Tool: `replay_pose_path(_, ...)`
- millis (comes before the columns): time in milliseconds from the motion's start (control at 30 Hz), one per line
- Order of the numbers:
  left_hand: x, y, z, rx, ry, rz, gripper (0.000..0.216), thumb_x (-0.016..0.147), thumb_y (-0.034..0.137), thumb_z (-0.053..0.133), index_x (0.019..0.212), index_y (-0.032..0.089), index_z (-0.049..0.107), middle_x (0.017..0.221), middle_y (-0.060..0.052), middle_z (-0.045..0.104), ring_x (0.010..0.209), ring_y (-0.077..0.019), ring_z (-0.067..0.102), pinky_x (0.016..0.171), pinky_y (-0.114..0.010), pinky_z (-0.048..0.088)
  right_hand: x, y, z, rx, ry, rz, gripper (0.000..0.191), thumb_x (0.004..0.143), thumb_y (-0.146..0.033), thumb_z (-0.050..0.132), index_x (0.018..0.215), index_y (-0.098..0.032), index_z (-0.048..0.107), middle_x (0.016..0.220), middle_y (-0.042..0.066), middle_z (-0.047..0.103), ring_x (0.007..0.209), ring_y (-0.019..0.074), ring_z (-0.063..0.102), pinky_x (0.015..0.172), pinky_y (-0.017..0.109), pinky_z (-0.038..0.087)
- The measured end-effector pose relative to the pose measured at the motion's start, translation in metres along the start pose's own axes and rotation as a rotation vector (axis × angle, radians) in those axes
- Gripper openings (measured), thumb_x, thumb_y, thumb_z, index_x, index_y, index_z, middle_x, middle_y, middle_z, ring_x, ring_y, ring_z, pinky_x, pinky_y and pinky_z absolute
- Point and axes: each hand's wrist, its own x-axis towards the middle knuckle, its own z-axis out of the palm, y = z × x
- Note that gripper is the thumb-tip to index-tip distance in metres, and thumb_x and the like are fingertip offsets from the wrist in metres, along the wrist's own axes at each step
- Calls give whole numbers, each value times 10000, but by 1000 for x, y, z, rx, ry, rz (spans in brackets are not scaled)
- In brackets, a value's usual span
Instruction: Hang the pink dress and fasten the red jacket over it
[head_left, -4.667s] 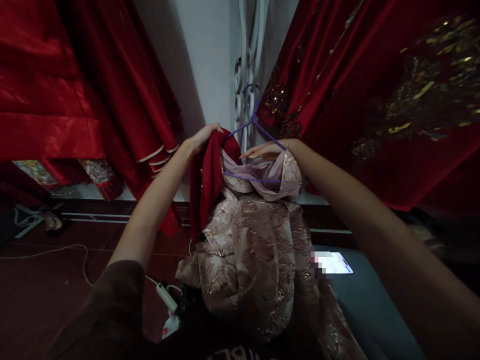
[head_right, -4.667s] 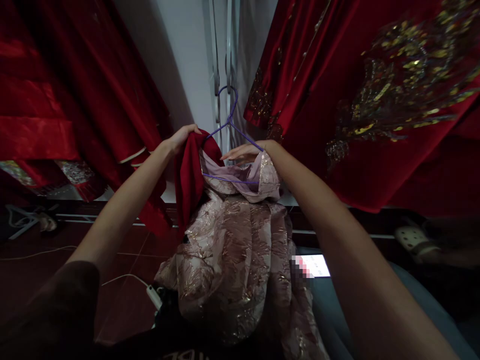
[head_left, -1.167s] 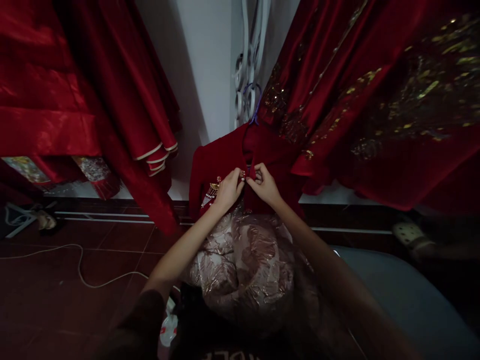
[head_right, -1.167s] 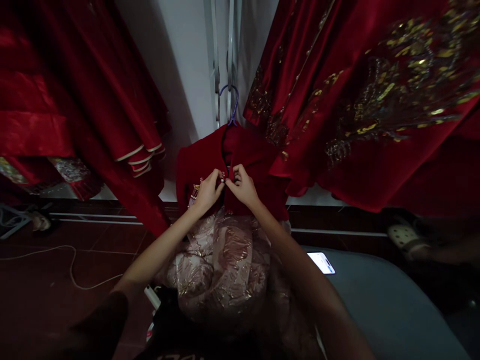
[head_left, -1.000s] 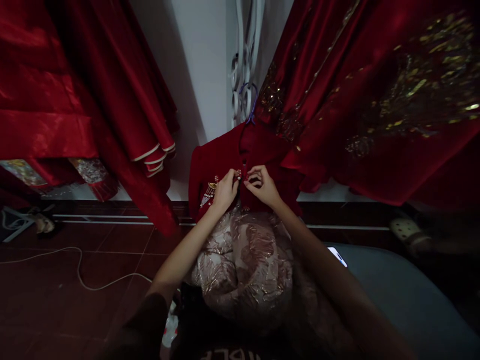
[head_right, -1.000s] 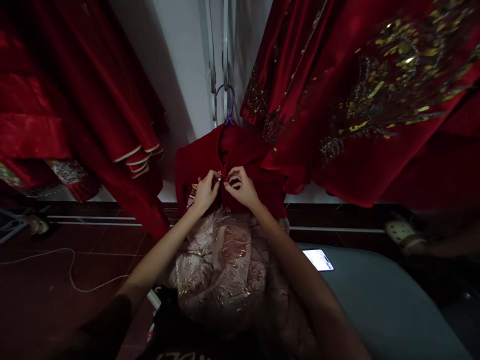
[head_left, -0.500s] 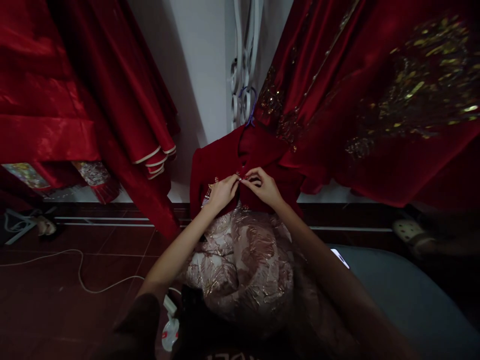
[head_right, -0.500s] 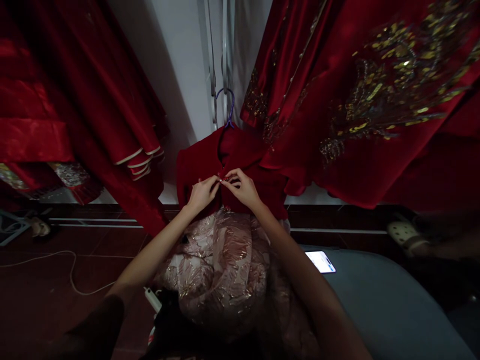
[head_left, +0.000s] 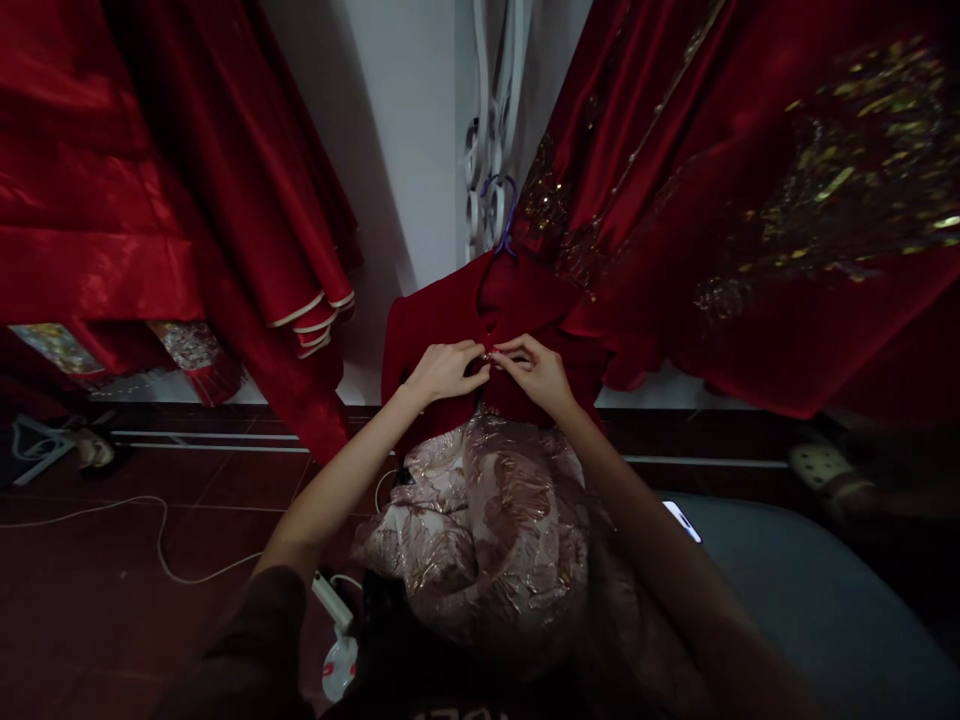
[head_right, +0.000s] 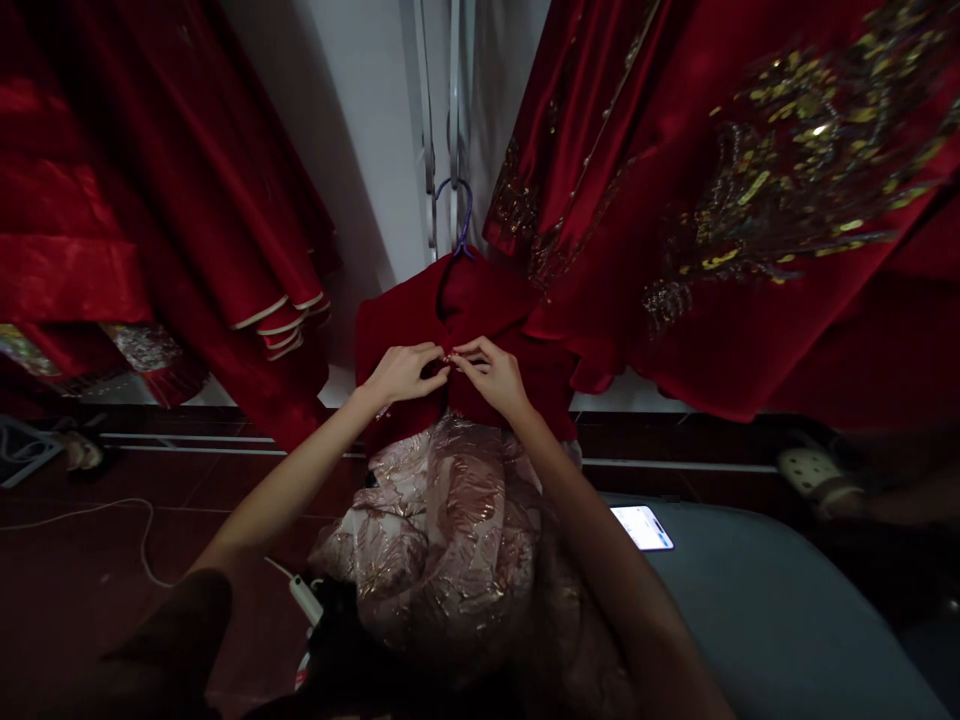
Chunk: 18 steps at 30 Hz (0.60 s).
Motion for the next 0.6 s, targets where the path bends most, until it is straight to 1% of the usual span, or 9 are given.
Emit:
replay_pose_path(100, 6, -1, -3, -11, -19, 25, 317, 908, 382, 377, 931, 169, 612, 886, -56, 645, 733, -162, 614, 604, -257, 392, -1, -2, 0, -5, 27, 6, 313, 743, -444, 662, 907, -180, 618, 913, 57, 682, 817, 177, 666, 731, 354, 587)
replay_pose_path(167, 9, -2, -3, -17, -26, 50, 294, 900, 364, 392, 906, 165, 609, 873, -54, 642, 734, -160, 611, 609, -256, 391, 0, -2, -1, 2, 30, 12, 315, 724, -432, 682, 901, -181, 615, 936, 58, 682, 843, 183, 666, 743, 360, 588)
replay_pose_path(367, 15, -1, -2, 18, -75, 105, 252, 878, 308, 420, 938, 153, 610, 904, -84, 639, 766, -186, 621, 634, -279, 408, 7, 2, -5, 1, -15, 29, 333, 666, -412, 718, 864, -181, 583, 875, 43, 668, 808, 177, 659, 722, 363, 591)
replay_pose_path(500, 21, -2, -2, 53, -127, 198, 257, 884, 261, 399, 965, 130, 605, 915, -111, 633, 803, -204, 625, 659, -293, 427, 12, 5, -8, -4, -76, 35, 289, 653, -334, 704, 848, -181, 555, 864, 26, 643, 779, 151, 639, 730, 341, 580)
replay_pose_path(600, 25, 0, -1, 60, -148, 256, 243, 887, 241, 401, 967, 122, 597, 928, -120, 628, 825, -210, 622, 686, -303, 443, 18, 6, -7, -45, -82, 13, 270, 630, -252, 676, 840, -188, 520, 836, 7, 605, 765, 134, 610, 701, 294, 558)
